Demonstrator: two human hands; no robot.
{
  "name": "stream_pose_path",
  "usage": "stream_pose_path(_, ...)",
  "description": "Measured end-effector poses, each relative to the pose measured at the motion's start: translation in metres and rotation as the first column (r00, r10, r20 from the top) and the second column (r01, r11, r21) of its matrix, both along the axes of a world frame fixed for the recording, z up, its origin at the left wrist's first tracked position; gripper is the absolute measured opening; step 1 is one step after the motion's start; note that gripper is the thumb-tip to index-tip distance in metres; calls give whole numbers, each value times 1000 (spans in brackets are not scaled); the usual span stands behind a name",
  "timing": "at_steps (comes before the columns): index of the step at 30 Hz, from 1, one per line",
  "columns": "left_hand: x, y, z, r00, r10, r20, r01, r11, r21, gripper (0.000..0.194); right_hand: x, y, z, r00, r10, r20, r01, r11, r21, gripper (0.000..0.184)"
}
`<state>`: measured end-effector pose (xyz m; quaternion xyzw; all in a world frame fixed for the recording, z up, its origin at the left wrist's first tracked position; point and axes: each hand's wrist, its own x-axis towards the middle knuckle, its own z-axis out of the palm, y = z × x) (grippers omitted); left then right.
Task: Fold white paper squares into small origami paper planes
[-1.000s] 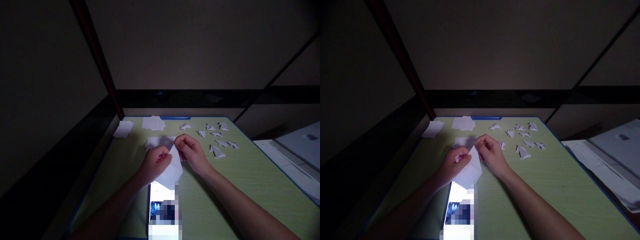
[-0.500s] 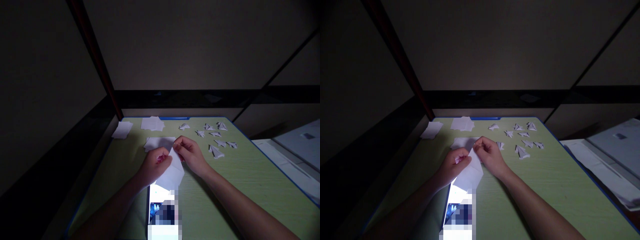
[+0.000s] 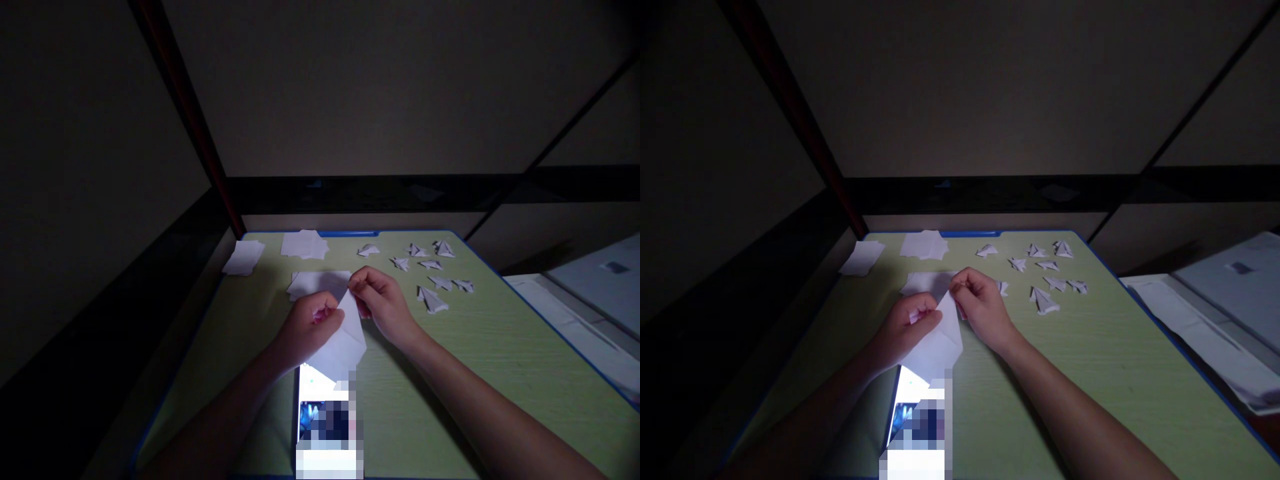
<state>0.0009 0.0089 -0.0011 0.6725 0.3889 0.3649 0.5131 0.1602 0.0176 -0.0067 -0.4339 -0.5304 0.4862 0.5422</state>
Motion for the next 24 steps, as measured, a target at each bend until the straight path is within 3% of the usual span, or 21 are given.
stream_pose_path(10, 0, -1, 2, 1000, 13, 5, -13, 1000, -23, 22, 3, 2, 0, 998, -41, 51, 41, 999, 2, 10)
stream_pose_path(15, -1, 1, 1, 999, 7, 50, -6, 1000, -16, 21, 16, 10, 4, 985, -170, 21, 170, 985, 18, 9)
stream_pose_path(18, -1, 8, -1, 977, 170, 130, -177, 983, 48, 22, 18, 9, 5, 986, -155, 66, 151, 986, 64, 11)
stream_pose_path(21, -7, 23, -6, 867, 418, 270, -436, 900, 6, 21, 13, 2, 4, 962, -95, 257, 57, 987, 151, 13)
stream_pose_path(24, -18, 39, -12, 740, 569, 358, -601, 799, -27, 19, 6, -10, 3, 812, -119, 571, -88, 943, 322, 28)
